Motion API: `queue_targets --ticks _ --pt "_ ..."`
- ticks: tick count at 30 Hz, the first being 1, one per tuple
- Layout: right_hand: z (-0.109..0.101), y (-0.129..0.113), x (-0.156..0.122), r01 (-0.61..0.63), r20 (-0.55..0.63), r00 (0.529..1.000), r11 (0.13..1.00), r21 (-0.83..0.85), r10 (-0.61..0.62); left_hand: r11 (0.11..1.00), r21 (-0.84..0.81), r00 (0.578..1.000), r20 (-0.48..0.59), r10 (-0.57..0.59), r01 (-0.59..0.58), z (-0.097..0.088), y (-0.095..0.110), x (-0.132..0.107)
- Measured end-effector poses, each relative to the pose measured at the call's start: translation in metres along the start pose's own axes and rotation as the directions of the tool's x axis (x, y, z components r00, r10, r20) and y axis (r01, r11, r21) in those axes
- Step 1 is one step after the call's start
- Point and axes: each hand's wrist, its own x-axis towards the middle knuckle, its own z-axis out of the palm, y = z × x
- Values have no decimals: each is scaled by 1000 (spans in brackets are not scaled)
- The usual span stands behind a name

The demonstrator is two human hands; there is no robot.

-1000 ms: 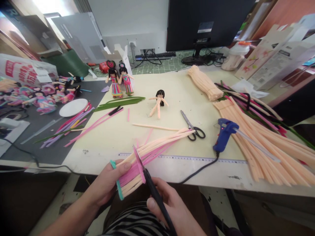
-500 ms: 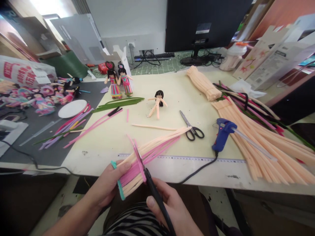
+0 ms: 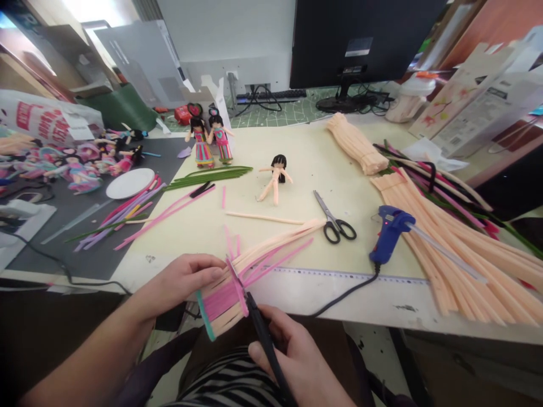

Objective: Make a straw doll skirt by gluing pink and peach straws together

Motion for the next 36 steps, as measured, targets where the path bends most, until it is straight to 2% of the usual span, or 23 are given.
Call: queue_targets --ticks 3,6,14,19,22,28,32,36 --pt "0 -3 0 -1 7 1000 1000 -30 1 998 54 999 36 22 -24 5 3 5" --pt "-1 -7 -2 -32 23 999 997 -68 34 1000 1 999 44 1 -1 11 2 8" --pt "-14 -19 -6 -118 206 967 981 -151 148 1000 -4 993 113 -29 30 9 -4 10" --pt "-17 -26 -7 -96 204 966 949 -301 162 999 24 989 142 -32 28 8 -4 10" --pt "-19 -28 -7 -62 234 961 942 -331 146 1000 23 986 165 -22 19 9 -4 11" --pt "-21 -33 -5 -32 274 951 930 -365 140 999 20 996 72 -43 41 11 -9 10" --pt "-21 -26 -7 -52 211 968 930 -365 137 999 12 998 49 -35 34 12 -10 10" --pt "-18 -20 -9 -47 171 980 958 -283 99 998 -31 998 25 -60 61 13 -10 8"
